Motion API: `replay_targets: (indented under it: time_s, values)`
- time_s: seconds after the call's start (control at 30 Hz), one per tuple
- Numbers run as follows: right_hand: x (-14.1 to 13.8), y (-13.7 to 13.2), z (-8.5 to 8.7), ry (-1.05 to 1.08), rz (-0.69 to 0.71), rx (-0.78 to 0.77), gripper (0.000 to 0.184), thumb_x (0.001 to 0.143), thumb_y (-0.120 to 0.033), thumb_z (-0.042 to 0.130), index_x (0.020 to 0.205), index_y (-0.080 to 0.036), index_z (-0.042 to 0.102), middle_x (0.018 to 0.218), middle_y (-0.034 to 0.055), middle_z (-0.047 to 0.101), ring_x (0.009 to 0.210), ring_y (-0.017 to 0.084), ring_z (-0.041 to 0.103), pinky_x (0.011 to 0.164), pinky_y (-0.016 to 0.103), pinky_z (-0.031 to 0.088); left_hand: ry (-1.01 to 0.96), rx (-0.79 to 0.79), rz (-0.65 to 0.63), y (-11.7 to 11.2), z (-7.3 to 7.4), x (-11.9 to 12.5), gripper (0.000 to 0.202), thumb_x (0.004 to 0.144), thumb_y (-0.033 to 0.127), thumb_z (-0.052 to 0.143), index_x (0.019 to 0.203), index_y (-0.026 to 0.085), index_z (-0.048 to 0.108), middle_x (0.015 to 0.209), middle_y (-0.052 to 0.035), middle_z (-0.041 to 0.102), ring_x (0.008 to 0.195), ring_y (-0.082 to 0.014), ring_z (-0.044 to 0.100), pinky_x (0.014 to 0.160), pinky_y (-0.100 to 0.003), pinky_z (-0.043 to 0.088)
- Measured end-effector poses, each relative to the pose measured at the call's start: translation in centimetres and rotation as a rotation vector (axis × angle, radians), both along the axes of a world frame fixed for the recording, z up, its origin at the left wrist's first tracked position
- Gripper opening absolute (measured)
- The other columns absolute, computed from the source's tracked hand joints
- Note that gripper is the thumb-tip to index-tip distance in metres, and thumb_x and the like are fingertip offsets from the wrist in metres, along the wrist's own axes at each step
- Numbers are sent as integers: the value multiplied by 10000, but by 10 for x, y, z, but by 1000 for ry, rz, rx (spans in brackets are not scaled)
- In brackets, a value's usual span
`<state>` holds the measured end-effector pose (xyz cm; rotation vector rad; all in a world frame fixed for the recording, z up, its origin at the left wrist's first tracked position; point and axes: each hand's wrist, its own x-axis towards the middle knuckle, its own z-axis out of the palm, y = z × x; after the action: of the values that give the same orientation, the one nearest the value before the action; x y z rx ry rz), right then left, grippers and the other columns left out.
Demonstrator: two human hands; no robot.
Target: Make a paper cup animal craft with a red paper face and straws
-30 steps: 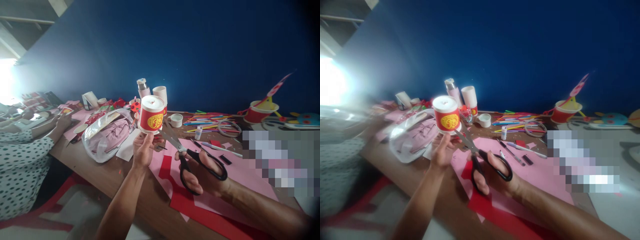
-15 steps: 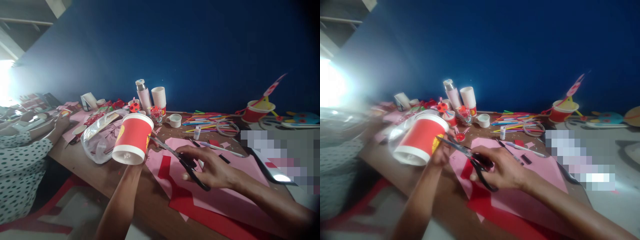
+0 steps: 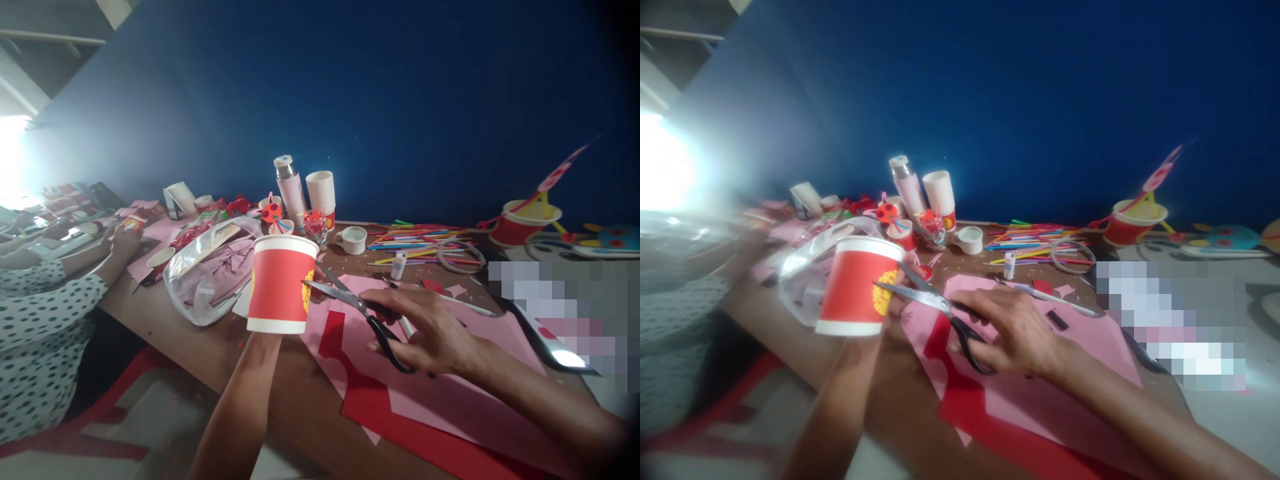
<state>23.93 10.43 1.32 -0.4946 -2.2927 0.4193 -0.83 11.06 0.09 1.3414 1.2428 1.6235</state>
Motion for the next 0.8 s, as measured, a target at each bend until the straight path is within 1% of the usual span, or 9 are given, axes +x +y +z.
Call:
replay_targets:
  time_s: [0.1,0.17,0.2,0.27,0.4,0.5,0.63,0.7,0.8]
  values:
    - [4,7,2,-60,-83,82,401,762,-294,589,1145,-194,530,727,28,621,630,148,547,602,276,378,-77,-81,-90,-3,13,-3,442,793,573,473,969,198,626,930,-105,667,806,-224,628,644,-353,525]
    - [7,13,1,-117,-154,154,391,762,-287,573,1140,-190,551,708,28,619,618,152,538,598,280,360,-232,-172,-210,-8,22,-4,674,729,726,372,992,159,627,901,-139,679,807,-264,644,624,-383,532]
    - [9,16,1,-143,-185,187,393,760,-281,567,1141,-186,558,702,30,618,612,154,533,595,282,353,-317,-202,-255,-11,25,-5,727,692,760,376,1002,150,624,907,-146,682,822,-276,647,631,-389,535]
    - [11,21,-2,-191,-216,231,393,755,-269,562,1137,-176,571,716,42,628,613,159,525,593,285,344,-412,-224,-295,-16,28,-6,720,618,754,496,988,151,629,923,-145,689,837,-288,651,643,-386,541]
    - [15,27,-3,-263,-137,192,380,759,-269,561,1131,-188,573,819,57,661,677,175,543,622,293,352,-376,-232,-292,-18,22,-11,609,522,598,712,938,158,641,889,-129,702,767,-285,665,622,-382,550]
    - [16,25,4,-280,-49,-19,405,767,-333,586,1146,-193,562,853,50,661,702,170,561,625,282,373,-318,-200,-281,-16,14,-17,557,557,502,732,983,159,632,864,-125,706,776,-287,668,640,-379,552]
    - [17,20,15,-251,92,-441,392,750,-392,628,1084,-192,580,753,20,625,614,128,532,553,243,391,-271,-151,-275,-16,10,-21,551,590,461,717,1038,155,621,881,-135,704,857,-312,657,684,-388,552]
    - [16,19,15,-154,224,-704,389,762,-417,615,1065,-177,568,711,12,596,585,117,528,510,227,398,-258,-144,-302,-17,11,-20,566,590,460,716,1055,152,618,903,-144,700,879,-324,650,700,-402,551]
    - [11,17,6,69,506,-1070,420,816,-488,526,1051,-141,533,633,0,562,474,94,510,419,203,381,-234,-117,-326,-19,15,-17,635,558,451,741,1102,157,600,959,-143,691,927,-339,632,754,-430,537]
